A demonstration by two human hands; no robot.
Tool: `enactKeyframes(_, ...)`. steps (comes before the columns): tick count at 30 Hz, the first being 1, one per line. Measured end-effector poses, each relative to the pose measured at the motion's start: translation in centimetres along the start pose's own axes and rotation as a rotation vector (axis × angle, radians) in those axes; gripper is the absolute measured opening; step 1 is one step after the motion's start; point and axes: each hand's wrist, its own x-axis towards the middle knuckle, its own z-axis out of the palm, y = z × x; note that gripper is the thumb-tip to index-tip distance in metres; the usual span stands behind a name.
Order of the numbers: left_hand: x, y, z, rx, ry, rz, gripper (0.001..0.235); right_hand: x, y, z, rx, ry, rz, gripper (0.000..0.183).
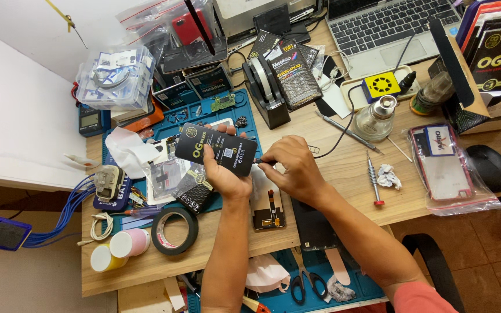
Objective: The person handles a smartphone battery, peeling off protective film and stickers. They then pick up a disassembled smartphone, remove a small component from the back, and place it onto the phone's internal frame.
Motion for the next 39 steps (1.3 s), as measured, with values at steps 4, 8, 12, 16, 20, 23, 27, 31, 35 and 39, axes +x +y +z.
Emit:
enactKeyframes(4,-0.6,0.3,0.9,0.029,-0.006,0.02,0.045,-0.2,0.4,0.2,0.016,-0.006,-0.007,0.008)
enactKeyframes(8,-0.8,-0.1,0.8,0.03,0.003,0.024,0.045,-0.4,0.5,0.1,0.022,-0.008,-0.014,0.008)
enactKeyframes(12,-0.8,-0.2,0.9,0.048,0.002,0.034,0.046,-0.4,0.4,0.1,0.013,-0.003,-0.006,0.008)
enactKeyframes(16,-0.4,0.4,0.4,0.017,-0.012,-0.003,0.046,-0.3,0.2,-0.4,-0.028,-0.06,0.01,0.007)
enactKeyframes(20,-0.3,0.0,0.1,0.019,-0.014,-0.075,0.046,1.0,-1.6,-2.0,-0.107,-0.158,0.039,0.044)
enactKeyframes(23,-0.8,-0.7,0.4,0.031,-0.041,-0.16,0.046,1.8,-1.9,-1.9,-0.087,-0.252,0.116,0.063)
enactKeyframes(27,-1.5,-0.6,1.1,-0.014,-0.065,-0.337,0.047,3.5,-2.1,-2.6,0.219,-0.304,0.487,0.06)
enactKeyframes(31,-2.1,-0.2,2.1,-0.095,-0.09,-0.483,0.049,3.1,2.0,-1.9,0.455,-0.343,0.66,0.056)
enactKeyframes(35,-2.4,-0.7,2.0,-0.095,-0.137,-0.592,0.049,2.8,3.8,-1.7,0.781,-0.349,0.776,0.057)
enactKeyframes(39,-2.6,-0.6,2.1,-0.016,-0.213,-0.554,0.045,2.2,5.2,-1.9,0.913,-0.307,0.787,0.061)
